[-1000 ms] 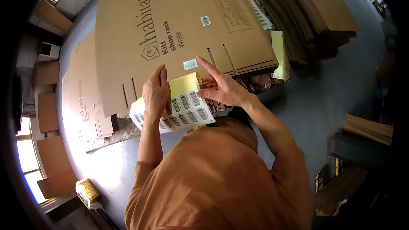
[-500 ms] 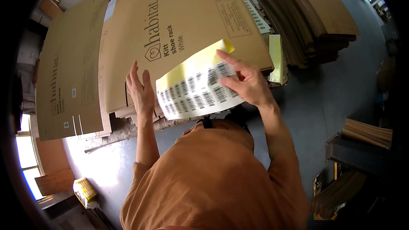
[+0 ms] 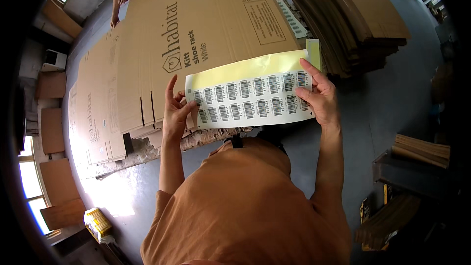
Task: The person applies barcode stickers to a stack of flat-packed cardboard boxes in a warehouse. They peel individual labels from a sheet and press them onto the top box, repeating the process for multiple units.
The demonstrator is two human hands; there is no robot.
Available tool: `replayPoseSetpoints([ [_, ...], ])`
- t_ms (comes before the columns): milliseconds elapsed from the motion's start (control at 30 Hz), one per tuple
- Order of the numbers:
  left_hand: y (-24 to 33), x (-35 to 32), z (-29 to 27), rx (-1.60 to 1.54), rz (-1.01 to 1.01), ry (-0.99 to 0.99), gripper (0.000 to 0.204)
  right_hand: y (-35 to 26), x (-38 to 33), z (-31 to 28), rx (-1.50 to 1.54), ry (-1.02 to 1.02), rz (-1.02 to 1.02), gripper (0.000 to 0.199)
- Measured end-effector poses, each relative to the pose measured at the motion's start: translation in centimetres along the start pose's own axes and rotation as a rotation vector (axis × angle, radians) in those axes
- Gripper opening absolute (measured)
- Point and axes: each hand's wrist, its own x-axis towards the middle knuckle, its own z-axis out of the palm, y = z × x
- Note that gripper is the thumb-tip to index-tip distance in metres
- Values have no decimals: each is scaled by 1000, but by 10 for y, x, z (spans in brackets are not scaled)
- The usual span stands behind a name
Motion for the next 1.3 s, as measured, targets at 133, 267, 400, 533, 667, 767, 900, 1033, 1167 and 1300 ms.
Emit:
replayPoseSetpoints([
  [133,10,8,-5,159,-4,-147,57,-4,-2,-7,-188,-17,57,65],
  [267,13,10,-5,373,-33,-139,50,-2,-1,-11,-353,-4,81,58],
  [400,8,15,-3,638,-84,-89,33,2,1,-14,-558,-7,167,35],
  [533,1,19,2,892,80,-5,21,-1,-1,-21,-802,-24,189,19],
  [667,-17,31,11,285,94,-104,17,-11,2,-41,-1090,-96,122,22],
  [767,-26,36,31,138,-28,-119,15,-15,18,-25,-1362,39,-12,32],
  [900,-34,46,51,273,75,-88,17,2,56,46,-1351,-120,-444,43],
  [1033,-38,53,63,455,123,-31,27,45,79,95,-1129,-228,-584,22],
  [1167,-38,57,60,532,97,64,41,58,85,105,-1084,-189,-717,14],
  [1300,-36,63,66,529,47,117,43,66,93,106,-1057,-145,-802,14],
])
